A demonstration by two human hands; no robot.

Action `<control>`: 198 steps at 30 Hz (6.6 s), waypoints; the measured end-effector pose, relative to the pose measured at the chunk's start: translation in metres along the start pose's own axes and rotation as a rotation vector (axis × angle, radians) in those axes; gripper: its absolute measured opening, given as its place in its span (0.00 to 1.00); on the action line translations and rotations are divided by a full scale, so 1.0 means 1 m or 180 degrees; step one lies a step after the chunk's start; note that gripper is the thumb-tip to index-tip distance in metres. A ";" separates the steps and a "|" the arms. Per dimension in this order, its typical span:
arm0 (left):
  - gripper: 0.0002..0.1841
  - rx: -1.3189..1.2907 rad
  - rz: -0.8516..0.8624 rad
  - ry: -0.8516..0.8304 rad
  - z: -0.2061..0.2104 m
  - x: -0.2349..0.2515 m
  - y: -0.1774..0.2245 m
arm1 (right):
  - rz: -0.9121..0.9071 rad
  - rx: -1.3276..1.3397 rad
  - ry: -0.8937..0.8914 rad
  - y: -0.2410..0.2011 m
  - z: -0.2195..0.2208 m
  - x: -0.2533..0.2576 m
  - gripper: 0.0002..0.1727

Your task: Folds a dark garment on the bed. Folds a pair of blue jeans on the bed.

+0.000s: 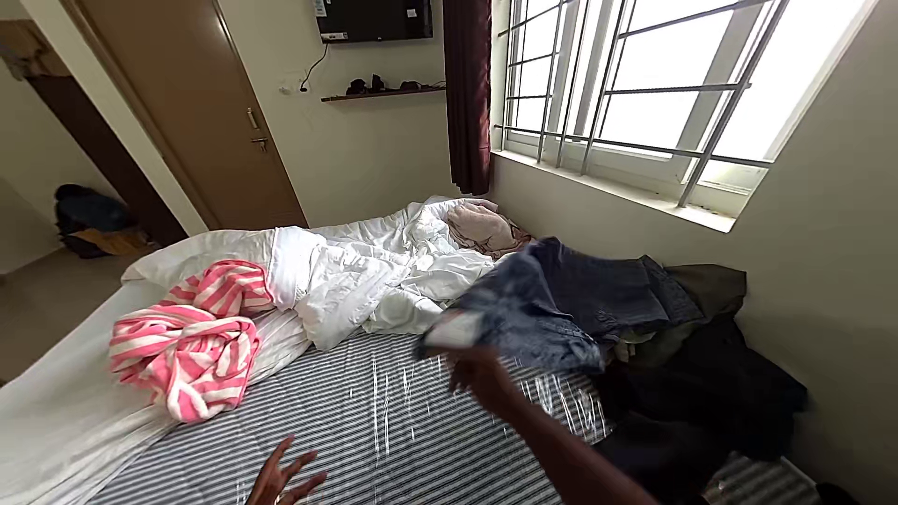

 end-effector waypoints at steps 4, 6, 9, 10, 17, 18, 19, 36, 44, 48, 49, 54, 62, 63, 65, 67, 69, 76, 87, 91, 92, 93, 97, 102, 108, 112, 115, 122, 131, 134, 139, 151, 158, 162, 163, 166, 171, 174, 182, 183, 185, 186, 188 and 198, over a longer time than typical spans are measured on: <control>0.59 -0.0349 0.0405 -0.0320 0.021 0.005 0.020 | 0.0909 -0.0080 -0.2047 -0.035 0.076 -0.100 0.26; 0.52 0.0307 0.0373 -0.0433 0.024 0.005 0.000 | 0.0784 -0.0563 -0.1508 -0.038 0.070 -0.116 0.23; 0.42 0.0674 -0.0170 0.0450 0.020 0.017 -0.037 | 0.0412 -0.1265 -0.1441 -0.011 0.078 -0.111 0.31; 0.36 0.0665 -0.0164 0.0810 0.014 0.021 -0.042 | 0.0518 -0.1446 -0.1494 -0.005 0.083 -0.115 0.33; 0.27 -0.0611 0.1205 0.2477 -0.049 -0.001 0.018 | -0.0128 -0.2477 0.0068 -0.006 0.101 -0.129 0.29; 0.28 -0.0833 0.1457 0.2566 -0.062 -0.005 0.026 | -0.0250 -0.2586 0.0381 -0.006 0.094 -0.118 0.28; 0.30 -0.1044 0.1543 0.2582 -0.073 -0.008 0.029 | -0.0254 -0.2707 0.0507 -0.009 0.085 -0.107 0.28; 0.47 -0.1089 -0.2116 0.2012 -0.040 -0.006 -0.028 | 0.2003 -0.1338 0.0128 0.091 -0.058 -0.084 0.41; 0.30 -0.1330 -0.2589 0.1699 -0.027 0.002 -0.046 | 0.2104 -0.1799 -0.0285 0.128 -0.018 -0.080 0.84; 0.28 -0.1289 -0.2362 0.1814 -0.029 0.006 -0.053 | 0.2197 -0.1811 -0.0107 0.144 -0.009 -0.081 0.79; 0.28 -0.1247 -0.2295 0.1821 -0.029 0.007 -0.054 | 0.2230 -0.1801 -0.0125 0.145 -0.009 -0.081 0.73; 0.37 -0.0883 -0.1833 0.1853 -0.029 0.010 -0.055 | 0.2221 -0.1806 -0.0408 0.136 -0.010 -0.078 0.46; 0.59 -0.0768 -0.1459 0.1235 -0.016 0.014 -0.046 | 0.2084 -0.1965 -0.0620 0.109 -0.014 -0.069 0.28; 0.56 -0.0735 -0.1430 0.1256 -0.019 0.014 -0.045 | 0.2093 -0.1985 -0.0631 0.104 -0.018 -0.067 0.25; 0.47 -0.0636 -0.1322 0.1470 -0.028 0.013 -0.039 | 0.2052 -0.1915 -0.0753 0.092 -0.031 -0.065 0.22; 0.34 -0.0600 -0.1162 0.1959 -0.042 0.010 -0.031 | 0.1921 -0.1667 -0.0989 0.081 -0.049 -0.065 0.21; 0.26 -0.0735 -0.0980 0.2480 -0.056 0.004 -0.019 | 0.1803 -0.1177 -0.1365 0.064 -0.068 -0.069 0.23; 0.33 -0.1595 0.0132 0.2873 -0.079 -0.007 0.009 | 0.1040 -0.1100 -0.0233 0.035 -0.073 -0.070 0.24; 0.65 0.3248 -0.0685 0.2235 -0.023 -0.010 0.007 | 0.1723 -0.2326 -0.0468 0.103 -0.013 -0.063 0.51; 0.58 0.3903 0.0233 0.0854 0.037 -0.015 0.015 | 0.1851 -0.2419 -0.0470 0.110 -0.009 -0.063 0.61; 0.56 0.3845 0.0159 0.0291 0.058 -0.020 0.014 | 0.1813 -0.2432 -0.0366 0.110 -0.009 -0.060 0.62; 0.54 0.3750 0.0057 -0.0197 0.078 -0.026 0.009 | 0.1762 -0.2434 -0.0248 0.110 -0.010 -0.059 0.64; 0.56 0.3878 -0.0389 -0.1255 0.142 -0.057 -0.029 | 0.1975 -0.2650 0.0074 0.108 -0.017 -0.062 0.67; 0.46 0.4452 -0.0637 -0.0878 0.147 -0.041 -0.038 | 0.2470 -0.2618 0.0266 0.119 -0.038 -0.073 0.72; 0.42 0.4569 -0.0916 -0.0418 0.101 -0.004 -0.025 | 0.2241 -0.1906 0.0048 0.149 -0.038 -0.074 0.84; 0.25 0.4062 -0.1158 0.0044 0.049 0.009 -0.012 | 0.2698 -0.2062 -0.0390 0.140 -0.030 -0.071 0.78; 0.25 0.3941 -0.1284 -0.0106 0.019 0.013 -0.004 | 0.2822 -0.2200 -0.1008 0.135 -0.025 -0.071 0.69; 0.34 0.3591 -0.0917 -0.0851 0.004 0.007 -0.014 | 0.1287 -0.2671 -0.0859 0.131 -0.008 -0.058 0.54; 0.63 0.4373 -0.1275 -0.0501 0.034 0.008 -0.024 | 0.1515 -0.2514 -0.1283 0.166 -0.008 -0.043 0.44; 0.64 0.4153 -0.1248 -0.0005 0.035 0.015 -0.028 | 0.1511 -0.2527 -0.1354 0.169 -0.010 -0.040 0.44; 0.61 0.4242 -0.1246 0.0065 0.039 0.022 -0.030 | 0.1365 -0.2607 -0.1379 0.159 -0.007 -0.034 0.36; 0.43 0.4190 -0.1083 -0.1130 0.029 0.025 -0.034 | 0.2076 -0.2903 -0.1278 0.108 -0.007 -0.044 0.40; 0.26 0.4120 -0.0587 -0.1881 0.027 0.012 -0.004 | 0.2467 -0.2806 -0.2128 0.063 -0.038 -0.078 0.24; 0.26 0.3700 -0.0204 -0.2474 0.016 -0.005 0.019 | 0.2453 -0.2402 -0.2444 0.049 -0.049 -0.088 0.16; 0.27 0.3604 -0.0103 -0.2477 0.008 -0.008 0.024 | 0.2451 -0.2325 -0.2503 0.045 -0.050 -0.088 0.17; 0.33 0.3314 -0.0073 -0.1944 -0.023 -0.013 0.041 | 0.2397 -0.2423 -0.2300 0.034 -0.053 -0.082 0.14; 0.24 0.3538 -0.0392 0.0482 -0.052 -0.003 0.048 | 0.1090 -0.2946 -0.0217 0.016 -0.045 -0.074 0.16; 0.21 0.3534 0.0170 0.1829 -0.050 -0.001 0.057 | 0.0502 -0.2996 0.0409 0.008 -0.041 -0.061 0.20; 0.23 0.3233 -0.0572 -0.0345 -0.076 0.006 0.021 | 0.2319 -0.2119 -0.1997 0.058 -0.058 -0.080 0.39; 0.23 0.3079 -0.0545 -0.0677 -0.079 0.004 0.021 | 0.2276 -0.1951 -0.2342 0.060 -0.061 -0.079 0.37; 0.22 0.2746 -0.0396 -0.0871 -0.087 -0.001 0.028 | 0.2114 -0.1410 -0.2541 0.053 -0.068 -0.073 0.32; 0.21 0.2604 -0.0282 -0.0546 -0.091 -0.003 0.034 | 0.1996 -0.1085 -0.2257 0.049 -0.075 -0.070 0.30; 0.17 0.2396 0.0155 0.1188 -0.091 -0.007 0.048 | 0.1262 -0.0800 -0.0599 0.045 -0.087 -0.067 0.26; 0.55 0.1610 -0.0724 0.2446 -0.131 0.002 -0.009 | 0.1810 -0.1976 0.0264 0.090 -0.108 -0.075 0.41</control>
Point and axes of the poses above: each hand's wrist, its own x-axis towards the middle knuckle, its own z-axis out of the palm, y = z × x, the point moved 1 cm from there along x, towards the middle knuckle, and after that the axes turned 12 degrees about x, right-handed, at the moved point
